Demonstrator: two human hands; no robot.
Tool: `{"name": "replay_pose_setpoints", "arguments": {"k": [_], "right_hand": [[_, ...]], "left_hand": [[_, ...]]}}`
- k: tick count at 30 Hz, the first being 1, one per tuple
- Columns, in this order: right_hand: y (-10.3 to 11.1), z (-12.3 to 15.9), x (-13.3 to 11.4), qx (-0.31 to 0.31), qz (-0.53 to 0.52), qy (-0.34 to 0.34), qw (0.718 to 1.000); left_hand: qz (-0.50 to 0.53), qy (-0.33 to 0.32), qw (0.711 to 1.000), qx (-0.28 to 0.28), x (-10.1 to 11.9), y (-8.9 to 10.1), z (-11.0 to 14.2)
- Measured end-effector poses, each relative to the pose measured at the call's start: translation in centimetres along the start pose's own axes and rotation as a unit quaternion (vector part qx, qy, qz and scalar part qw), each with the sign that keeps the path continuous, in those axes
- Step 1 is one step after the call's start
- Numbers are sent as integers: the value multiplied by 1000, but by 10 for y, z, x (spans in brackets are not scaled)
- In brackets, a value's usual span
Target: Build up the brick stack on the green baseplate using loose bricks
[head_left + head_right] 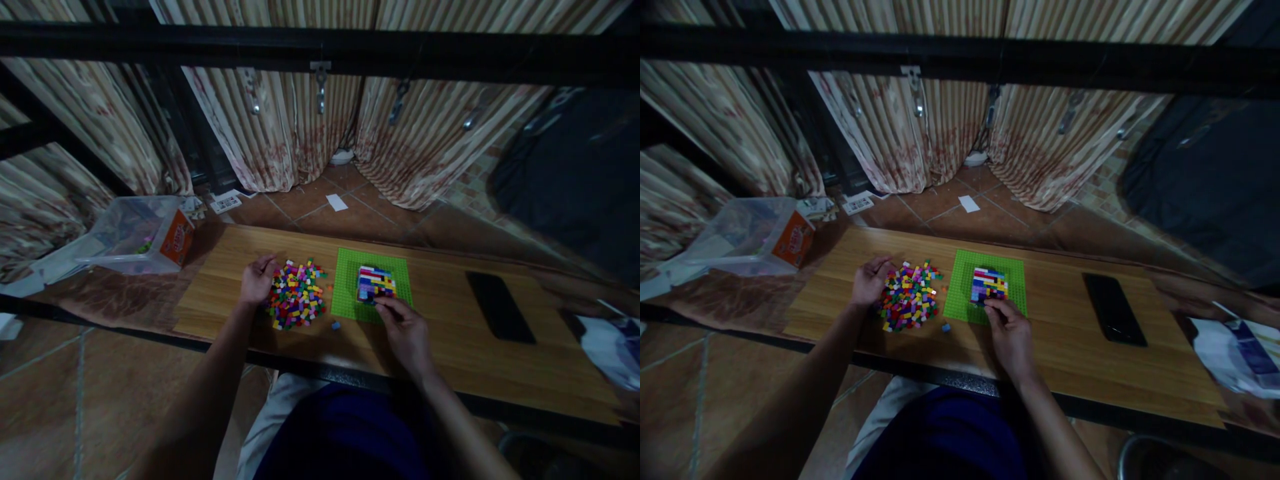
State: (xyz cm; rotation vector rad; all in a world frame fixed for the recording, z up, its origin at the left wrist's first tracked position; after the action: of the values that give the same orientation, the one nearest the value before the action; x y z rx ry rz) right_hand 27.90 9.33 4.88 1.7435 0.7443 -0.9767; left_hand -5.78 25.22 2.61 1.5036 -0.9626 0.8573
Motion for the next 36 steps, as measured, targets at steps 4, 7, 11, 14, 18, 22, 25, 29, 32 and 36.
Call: {"name": "replay_pose_setpoints", "arguments": {"k": [4,7,11,14,18,22,25,29,32,36], "right_hand": [[-4,-8,-1,1,12,8,1000],[-7,-12,0,-1,28,4,1000],[-11,-15,-2,-7,46,6,999],[-13,-18,-3,-15,52,7,999],[-11,-21,5,2,33,-32,999],[-9,-22,9,13,23,-62,998],[-8,-22,6,12,32,-61,998],[-8,-21,6,13,42,-64,997],[-8,-22,7,14,31,-62,997],[-9,-25,12,8,20,-76,997]], "left_hand": [[8,4,1000,0,-1,0,0],[11,9,1000,-1,-1,-1,1],[9,11,1000,0,-2,-1,0],[-3,5,1000,2,-5,-1,-1],[-18,-5,1000,4,-5,0,-2],[-17,-4,1000,1,-2,0,-1],[-6,-2,1000,-1,-1,-1,1],[2,-5,1000,5,-2,-1,2],[6,-5,1000,3,-2,-1,2],[7,-5,1000,2,-3,-1,2]]}}
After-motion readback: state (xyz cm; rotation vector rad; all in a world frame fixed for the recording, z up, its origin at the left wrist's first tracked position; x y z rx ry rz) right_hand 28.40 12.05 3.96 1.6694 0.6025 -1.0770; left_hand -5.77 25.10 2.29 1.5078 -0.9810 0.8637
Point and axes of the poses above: each hand's wrist, its own z-axis away from the middle knuckle, its own y-axis out of the back of the hand, x = y × z, the point moved 10 cm from there along -z, towards the middle knuckle, and after that the axes turned 4 degrees about -x, right-handed, at the moved point
